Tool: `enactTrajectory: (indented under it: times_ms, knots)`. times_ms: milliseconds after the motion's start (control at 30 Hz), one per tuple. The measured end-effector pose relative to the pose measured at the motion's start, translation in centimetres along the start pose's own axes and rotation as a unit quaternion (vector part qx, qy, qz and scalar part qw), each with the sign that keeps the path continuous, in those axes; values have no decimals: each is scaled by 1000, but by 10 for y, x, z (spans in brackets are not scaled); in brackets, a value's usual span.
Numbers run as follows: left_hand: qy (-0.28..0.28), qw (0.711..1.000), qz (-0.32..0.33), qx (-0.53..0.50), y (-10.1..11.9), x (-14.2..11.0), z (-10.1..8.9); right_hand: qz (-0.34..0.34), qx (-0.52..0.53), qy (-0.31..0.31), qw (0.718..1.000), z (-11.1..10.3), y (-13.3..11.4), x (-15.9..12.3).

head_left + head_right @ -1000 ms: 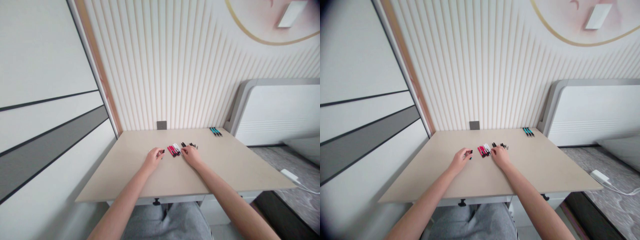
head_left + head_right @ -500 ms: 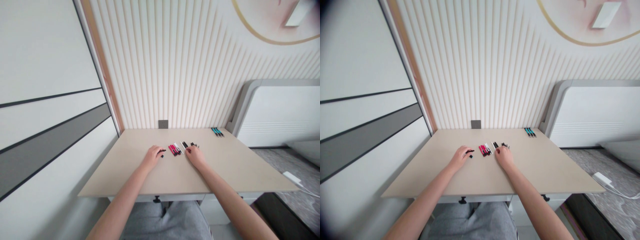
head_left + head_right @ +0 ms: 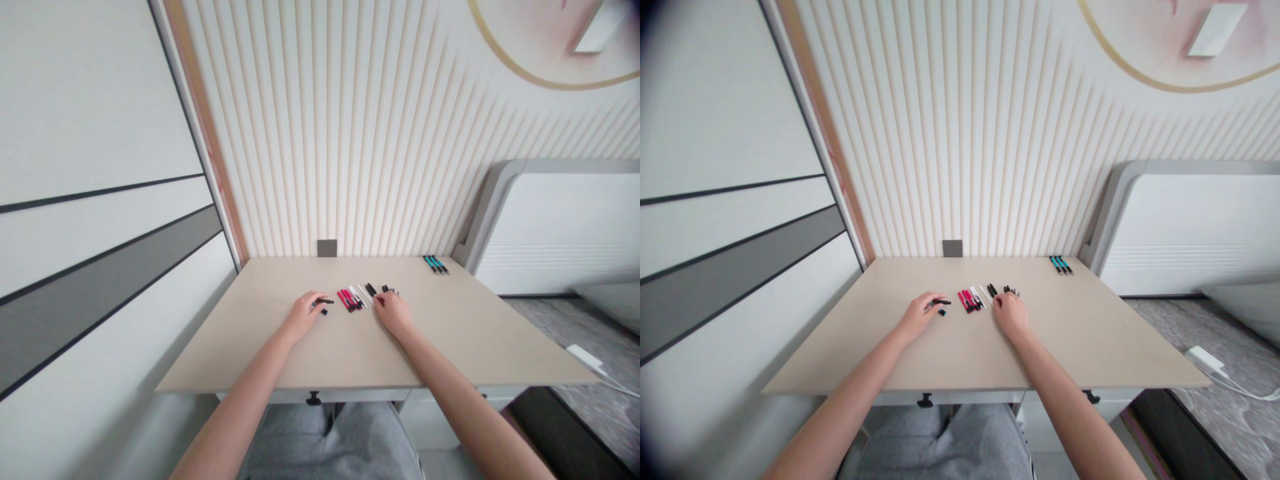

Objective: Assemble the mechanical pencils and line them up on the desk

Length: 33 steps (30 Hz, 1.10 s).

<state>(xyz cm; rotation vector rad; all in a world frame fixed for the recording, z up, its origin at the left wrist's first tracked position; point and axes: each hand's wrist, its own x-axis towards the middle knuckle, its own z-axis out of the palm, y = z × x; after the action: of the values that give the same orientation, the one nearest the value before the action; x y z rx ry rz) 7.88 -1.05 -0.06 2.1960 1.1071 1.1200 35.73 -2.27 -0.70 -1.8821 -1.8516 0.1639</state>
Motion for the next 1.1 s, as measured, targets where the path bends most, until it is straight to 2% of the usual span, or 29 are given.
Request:
enactTrajectory:
  times_ms: [233,467,767,1100]
  knots:
    - [22,999,-39,-9,3,0,0,2,3,7,1000,1,3,0]
    - [20,997,-73,-22,11,0,-1,-7,10,10,1000,2,4,0]
    - [14,998,-65,-21,9,0,-1,2,-24,4,1000,-1,3,-1]
    - [8,998,-64,-15,10,0,-2,0,-4,-18,1000,0,4,0]
